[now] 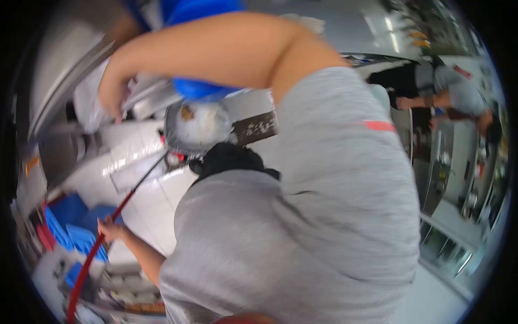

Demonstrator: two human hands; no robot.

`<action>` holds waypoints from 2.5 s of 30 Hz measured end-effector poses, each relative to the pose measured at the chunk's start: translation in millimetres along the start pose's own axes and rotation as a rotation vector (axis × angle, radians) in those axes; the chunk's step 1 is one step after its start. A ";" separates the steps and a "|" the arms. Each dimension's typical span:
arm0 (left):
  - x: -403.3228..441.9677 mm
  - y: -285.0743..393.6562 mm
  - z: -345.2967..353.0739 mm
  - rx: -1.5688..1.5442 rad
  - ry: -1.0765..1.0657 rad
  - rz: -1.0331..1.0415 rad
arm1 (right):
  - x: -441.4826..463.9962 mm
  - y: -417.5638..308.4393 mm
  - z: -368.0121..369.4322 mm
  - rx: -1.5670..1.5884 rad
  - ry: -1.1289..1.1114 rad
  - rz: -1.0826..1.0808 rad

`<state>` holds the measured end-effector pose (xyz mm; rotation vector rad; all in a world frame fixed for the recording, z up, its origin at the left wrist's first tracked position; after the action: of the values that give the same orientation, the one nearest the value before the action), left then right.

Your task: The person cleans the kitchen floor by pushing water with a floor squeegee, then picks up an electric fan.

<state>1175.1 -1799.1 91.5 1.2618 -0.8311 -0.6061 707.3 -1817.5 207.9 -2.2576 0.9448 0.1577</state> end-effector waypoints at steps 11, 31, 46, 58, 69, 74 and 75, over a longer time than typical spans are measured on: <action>-29.5 21.1 23.1 -0.133 0.036 -0.126 | -12.6 9.1 -8.5 -0.023 -0.009 0.209; -32.2 26.9 17.2 -0.099 0.049 -0.110 | -19.6 7.3 -6.1 0.095 -0.032 0.278; -33.8 28.1 16.0 -0.090 0.040 -0.102 | -29.0 -11.8 -15.8 0.098 -0.056 0.226; -28.9 23.0 -7.9 -0.092 0.093 -0.161 | -29.1 -0.1 -11.2 0.211 0.034 0.350; -0.2 5.4 -12.4 -0.185 0.082 -0.210 | -21.8 14.9 -8.1 0.270 0.054 0.374; 25.2 -1.2 6.1 -0.070 0.011 -0.258 | -5.1 -5.4 -11.7 0.232 0.113 0.437; 25.1 -0.6 18.9 -0.005 -0.045 -0.299 | 8.3 -37.7 -14.9 0.201 0.058 0.461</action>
<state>1174.2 -1829.8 97.7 1.3837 -0.6816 -0.8769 736.5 -1812.6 236.8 -1.8418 1.4356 0.1900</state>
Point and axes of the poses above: each hand's wrist, its own x-axis towards the middle knuckle, its own z-axis out of the palm, y = z × x, the point moved 9 cm from there along x, towards the middle knuckle, and after that the axes turned 4 degrees about -x, right-handed, at the moved point
